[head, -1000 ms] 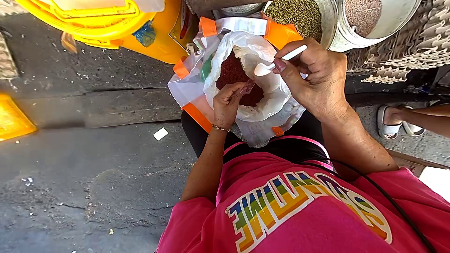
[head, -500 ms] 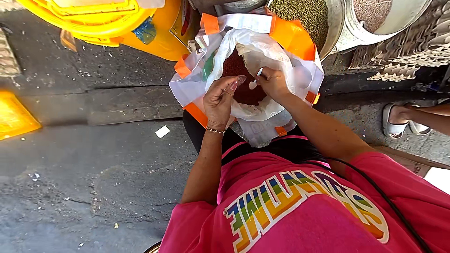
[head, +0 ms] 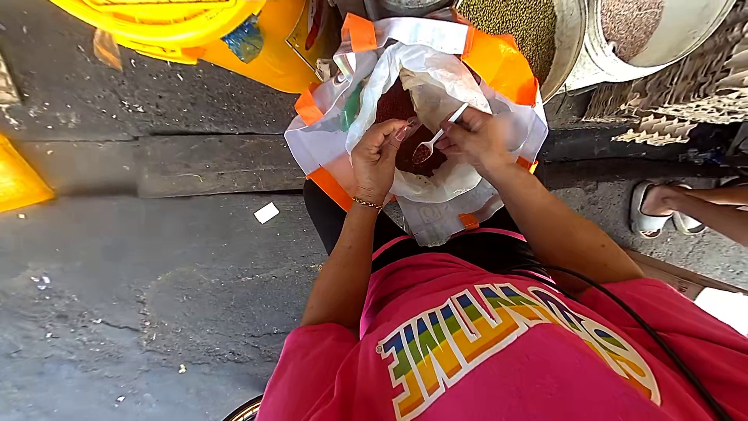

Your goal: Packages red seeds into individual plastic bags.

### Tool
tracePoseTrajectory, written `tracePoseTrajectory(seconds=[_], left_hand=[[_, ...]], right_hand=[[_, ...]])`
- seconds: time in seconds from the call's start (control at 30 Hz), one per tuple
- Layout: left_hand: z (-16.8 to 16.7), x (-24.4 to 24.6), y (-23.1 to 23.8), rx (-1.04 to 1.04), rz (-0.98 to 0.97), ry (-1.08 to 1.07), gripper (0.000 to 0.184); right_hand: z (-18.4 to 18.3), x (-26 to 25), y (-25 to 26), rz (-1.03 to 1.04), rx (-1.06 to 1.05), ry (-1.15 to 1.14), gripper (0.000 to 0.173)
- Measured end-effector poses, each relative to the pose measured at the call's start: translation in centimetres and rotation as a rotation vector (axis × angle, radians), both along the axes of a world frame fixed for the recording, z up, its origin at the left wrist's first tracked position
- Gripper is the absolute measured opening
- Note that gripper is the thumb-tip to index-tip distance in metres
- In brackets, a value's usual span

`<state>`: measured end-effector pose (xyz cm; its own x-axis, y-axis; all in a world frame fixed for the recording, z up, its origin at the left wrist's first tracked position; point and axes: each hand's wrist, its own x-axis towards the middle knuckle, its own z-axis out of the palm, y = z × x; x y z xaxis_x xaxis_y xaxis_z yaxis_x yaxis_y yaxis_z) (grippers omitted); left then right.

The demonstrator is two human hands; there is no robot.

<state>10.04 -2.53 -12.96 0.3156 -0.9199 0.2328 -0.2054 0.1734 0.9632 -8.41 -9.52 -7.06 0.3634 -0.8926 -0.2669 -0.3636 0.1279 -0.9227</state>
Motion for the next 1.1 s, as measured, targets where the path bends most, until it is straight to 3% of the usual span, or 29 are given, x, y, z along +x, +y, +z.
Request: tracePoseTrajectory(seconds=[0.03,0.07,0.23,0.37,0.53,0.8,1.1], left_hand=[[-0.1,0.0,0.0,0.0,-0.003,-0.011,0.014],[-0.1,0.0,0.0,0.001,-0.007,-0.015,0.014],[-0.2,-0.1,0.1,0.002,-0.024,-0.01,0.014],[-0.5,-0.2,0.0,0.036,-0.082,-0.063,0.017],[-0.9,-0.7,0.0,0.133,-0.098,-0.106,0.02],[-1.2,-0.9,0.0,0.131,-0.166,0.061,0.017],[-0.9,-0.4,0.1,0.163,-0.214,0.107,0.018]], right_hand=[[-2.2,-0.9,-0.4,-0.048,0.03,-0.141,0.019],[-2.0,-1.4,-0.9,-0.069,0.088,-0.16,0.016],[4.1,-2.3,-1.4,-0.082,-0.027,-0.245,0.007],[5.8,-2.6,-2.1,-0.09,-0.103,-0.324,0.006],[5.6,-2.0,-2.7,-0.122,-0.059,-0.357,0.006],[4.9,-1.6,-3.2,-0.153,-0.037,-0.362,0.006],[4.7,-1.7,-3.8,-0.154,-0.042,-0.36,0.006]])
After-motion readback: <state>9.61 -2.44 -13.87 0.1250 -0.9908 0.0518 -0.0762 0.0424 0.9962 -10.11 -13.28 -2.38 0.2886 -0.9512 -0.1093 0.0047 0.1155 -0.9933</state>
